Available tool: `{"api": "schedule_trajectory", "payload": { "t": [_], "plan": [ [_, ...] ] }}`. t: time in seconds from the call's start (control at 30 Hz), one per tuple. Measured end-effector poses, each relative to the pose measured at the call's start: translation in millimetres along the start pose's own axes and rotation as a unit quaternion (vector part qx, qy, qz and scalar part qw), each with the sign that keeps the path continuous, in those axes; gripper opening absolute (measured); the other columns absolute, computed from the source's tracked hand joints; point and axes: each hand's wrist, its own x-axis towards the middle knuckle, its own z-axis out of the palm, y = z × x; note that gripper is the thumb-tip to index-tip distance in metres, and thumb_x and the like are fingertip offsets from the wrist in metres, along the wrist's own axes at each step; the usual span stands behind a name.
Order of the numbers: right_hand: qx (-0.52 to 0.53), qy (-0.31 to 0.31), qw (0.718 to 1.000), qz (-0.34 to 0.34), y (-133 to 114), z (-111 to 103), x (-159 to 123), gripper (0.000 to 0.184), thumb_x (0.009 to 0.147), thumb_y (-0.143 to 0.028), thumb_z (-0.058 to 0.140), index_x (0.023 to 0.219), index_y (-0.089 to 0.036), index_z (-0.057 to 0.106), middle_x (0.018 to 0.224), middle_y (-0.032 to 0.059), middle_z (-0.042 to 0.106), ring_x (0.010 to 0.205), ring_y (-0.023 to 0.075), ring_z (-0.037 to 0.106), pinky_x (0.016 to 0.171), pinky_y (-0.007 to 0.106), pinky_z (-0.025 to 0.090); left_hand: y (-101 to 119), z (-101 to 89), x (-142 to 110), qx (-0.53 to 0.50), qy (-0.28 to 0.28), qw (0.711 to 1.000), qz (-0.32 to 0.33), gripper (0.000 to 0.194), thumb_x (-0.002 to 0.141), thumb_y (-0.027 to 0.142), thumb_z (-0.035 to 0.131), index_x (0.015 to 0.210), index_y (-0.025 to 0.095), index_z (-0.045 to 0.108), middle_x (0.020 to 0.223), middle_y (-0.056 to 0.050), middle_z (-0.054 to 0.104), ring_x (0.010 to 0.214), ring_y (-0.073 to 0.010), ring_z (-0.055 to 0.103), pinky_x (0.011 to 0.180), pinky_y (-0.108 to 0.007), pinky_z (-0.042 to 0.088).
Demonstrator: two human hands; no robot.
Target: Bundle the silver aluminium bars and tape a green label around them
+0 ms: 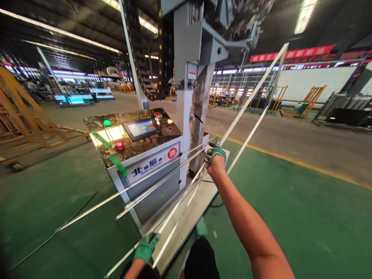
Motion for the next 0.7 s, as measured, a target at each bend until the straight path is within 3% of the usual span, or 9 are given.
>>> {"api": "schedule_trajectory", "payload": {
  "t": [0.17, 0.3, 0.47, 0.63, 0.7],
  "plan": [
    [0.007, 0.075, 0.991, 0.112, 81.8, -52.9, -39.7, 0.046, 0.086, -0.066, 0.063, 0.084, -0.021, 0.053, 0.048, -0.0106, 0.036, 0.037, 0.0048, 0.024, 0.035, 0.017, 0.014, -4.6, -3.2, 19.0, 0.012, 0.006, 0.999, 0.047, 0.035, 0.098, 0.037, 0.046, 0.101, 0.016, 0.074, 0.1, -0.008, 0.079, 0.096, -0.0175, 0.071, 0.089, -0.023, 0.049],
    [0.01, 0.12, 0.972, 0.203, 156.6, -80.2, -74.9, 0.041, 0.083, -0.059, 0.065, 0.082, -0.02, 0.054, 0.048, -0.0094, 0.039, 0.036, 0.005, 0.026, 0.035, 0.017, 0.018, -7.2, 2.9, 20.4, 0.002, 0.017, 0.998, 0.056, 0.035, 0.098, 0.035, 0.048, 0.1, 0.014, 0.075, 0.097, -0.008, 0.079, 0.091, -0.0173, 0.071, 0.085, -0.023, 0.049],
    [0.006, 0.143, 0.944, 0.296, 229.9, -96.8, -124.6, 0.044, 0.077, -0.061, 0.066, 0.084, -0.02, 0.054, 0.048, -0.0084, 0.039, 0.035, 0.0065, 0.027, 0.034, 0.019, 0.016, -16.7, 14.9, 23.5, 0.002, 0.015, 0.998, 0.055, 0.036, 0.098, 0.038, 0.046, 0.096, 0.016, 0.074, 0.089, -0.006, 0.076, 0.085, -0.0163, 0.069, 0.082, -0.024, 0.048],
    [-0.001, 0.159, 0.931, 0.33, 286.3, -105.8, -170.7, 0.049, 0.077, -0.07, 0.063, 0.085, -0.022, 0.055, 0.05, -0.0079, 0.039, 0.036, 0.0071, 0.027, 0.035, 0.019, 0.019, -23.0, 20.0, 28.6, -0.017, 0.002, 0.999, 0.047, 0.036, 0.097, 0.04, 0.043, 0.092, 0.018, 0.071, 0.076, -0.004, 0.072, 0.077, -0.0167, 0.065, 0.073, -0.025, 0.047],
    [-0.019, 0.112, 0.939, 0.323, 299.7, -108.6, -184.5, 0.051, 0.083, -0.072, 0.057, 0.085, -0.022, 0.057, 0.051, -0.0081, 0.038, 0.037, 0.0074, 0.029, 0.036, 0.019, 0.021, -22.9, 20.0, 29.1, -0.03, 0.0, 0.999, 0.039, 0.037, 0.096, 0.042, 0.044, 0.091, 0.019, 0.071, 0.074, -0.003, 0.071, 0.075, -0.0174, 0.065, 0.07, -0.026, 0.047]
  ]
}}
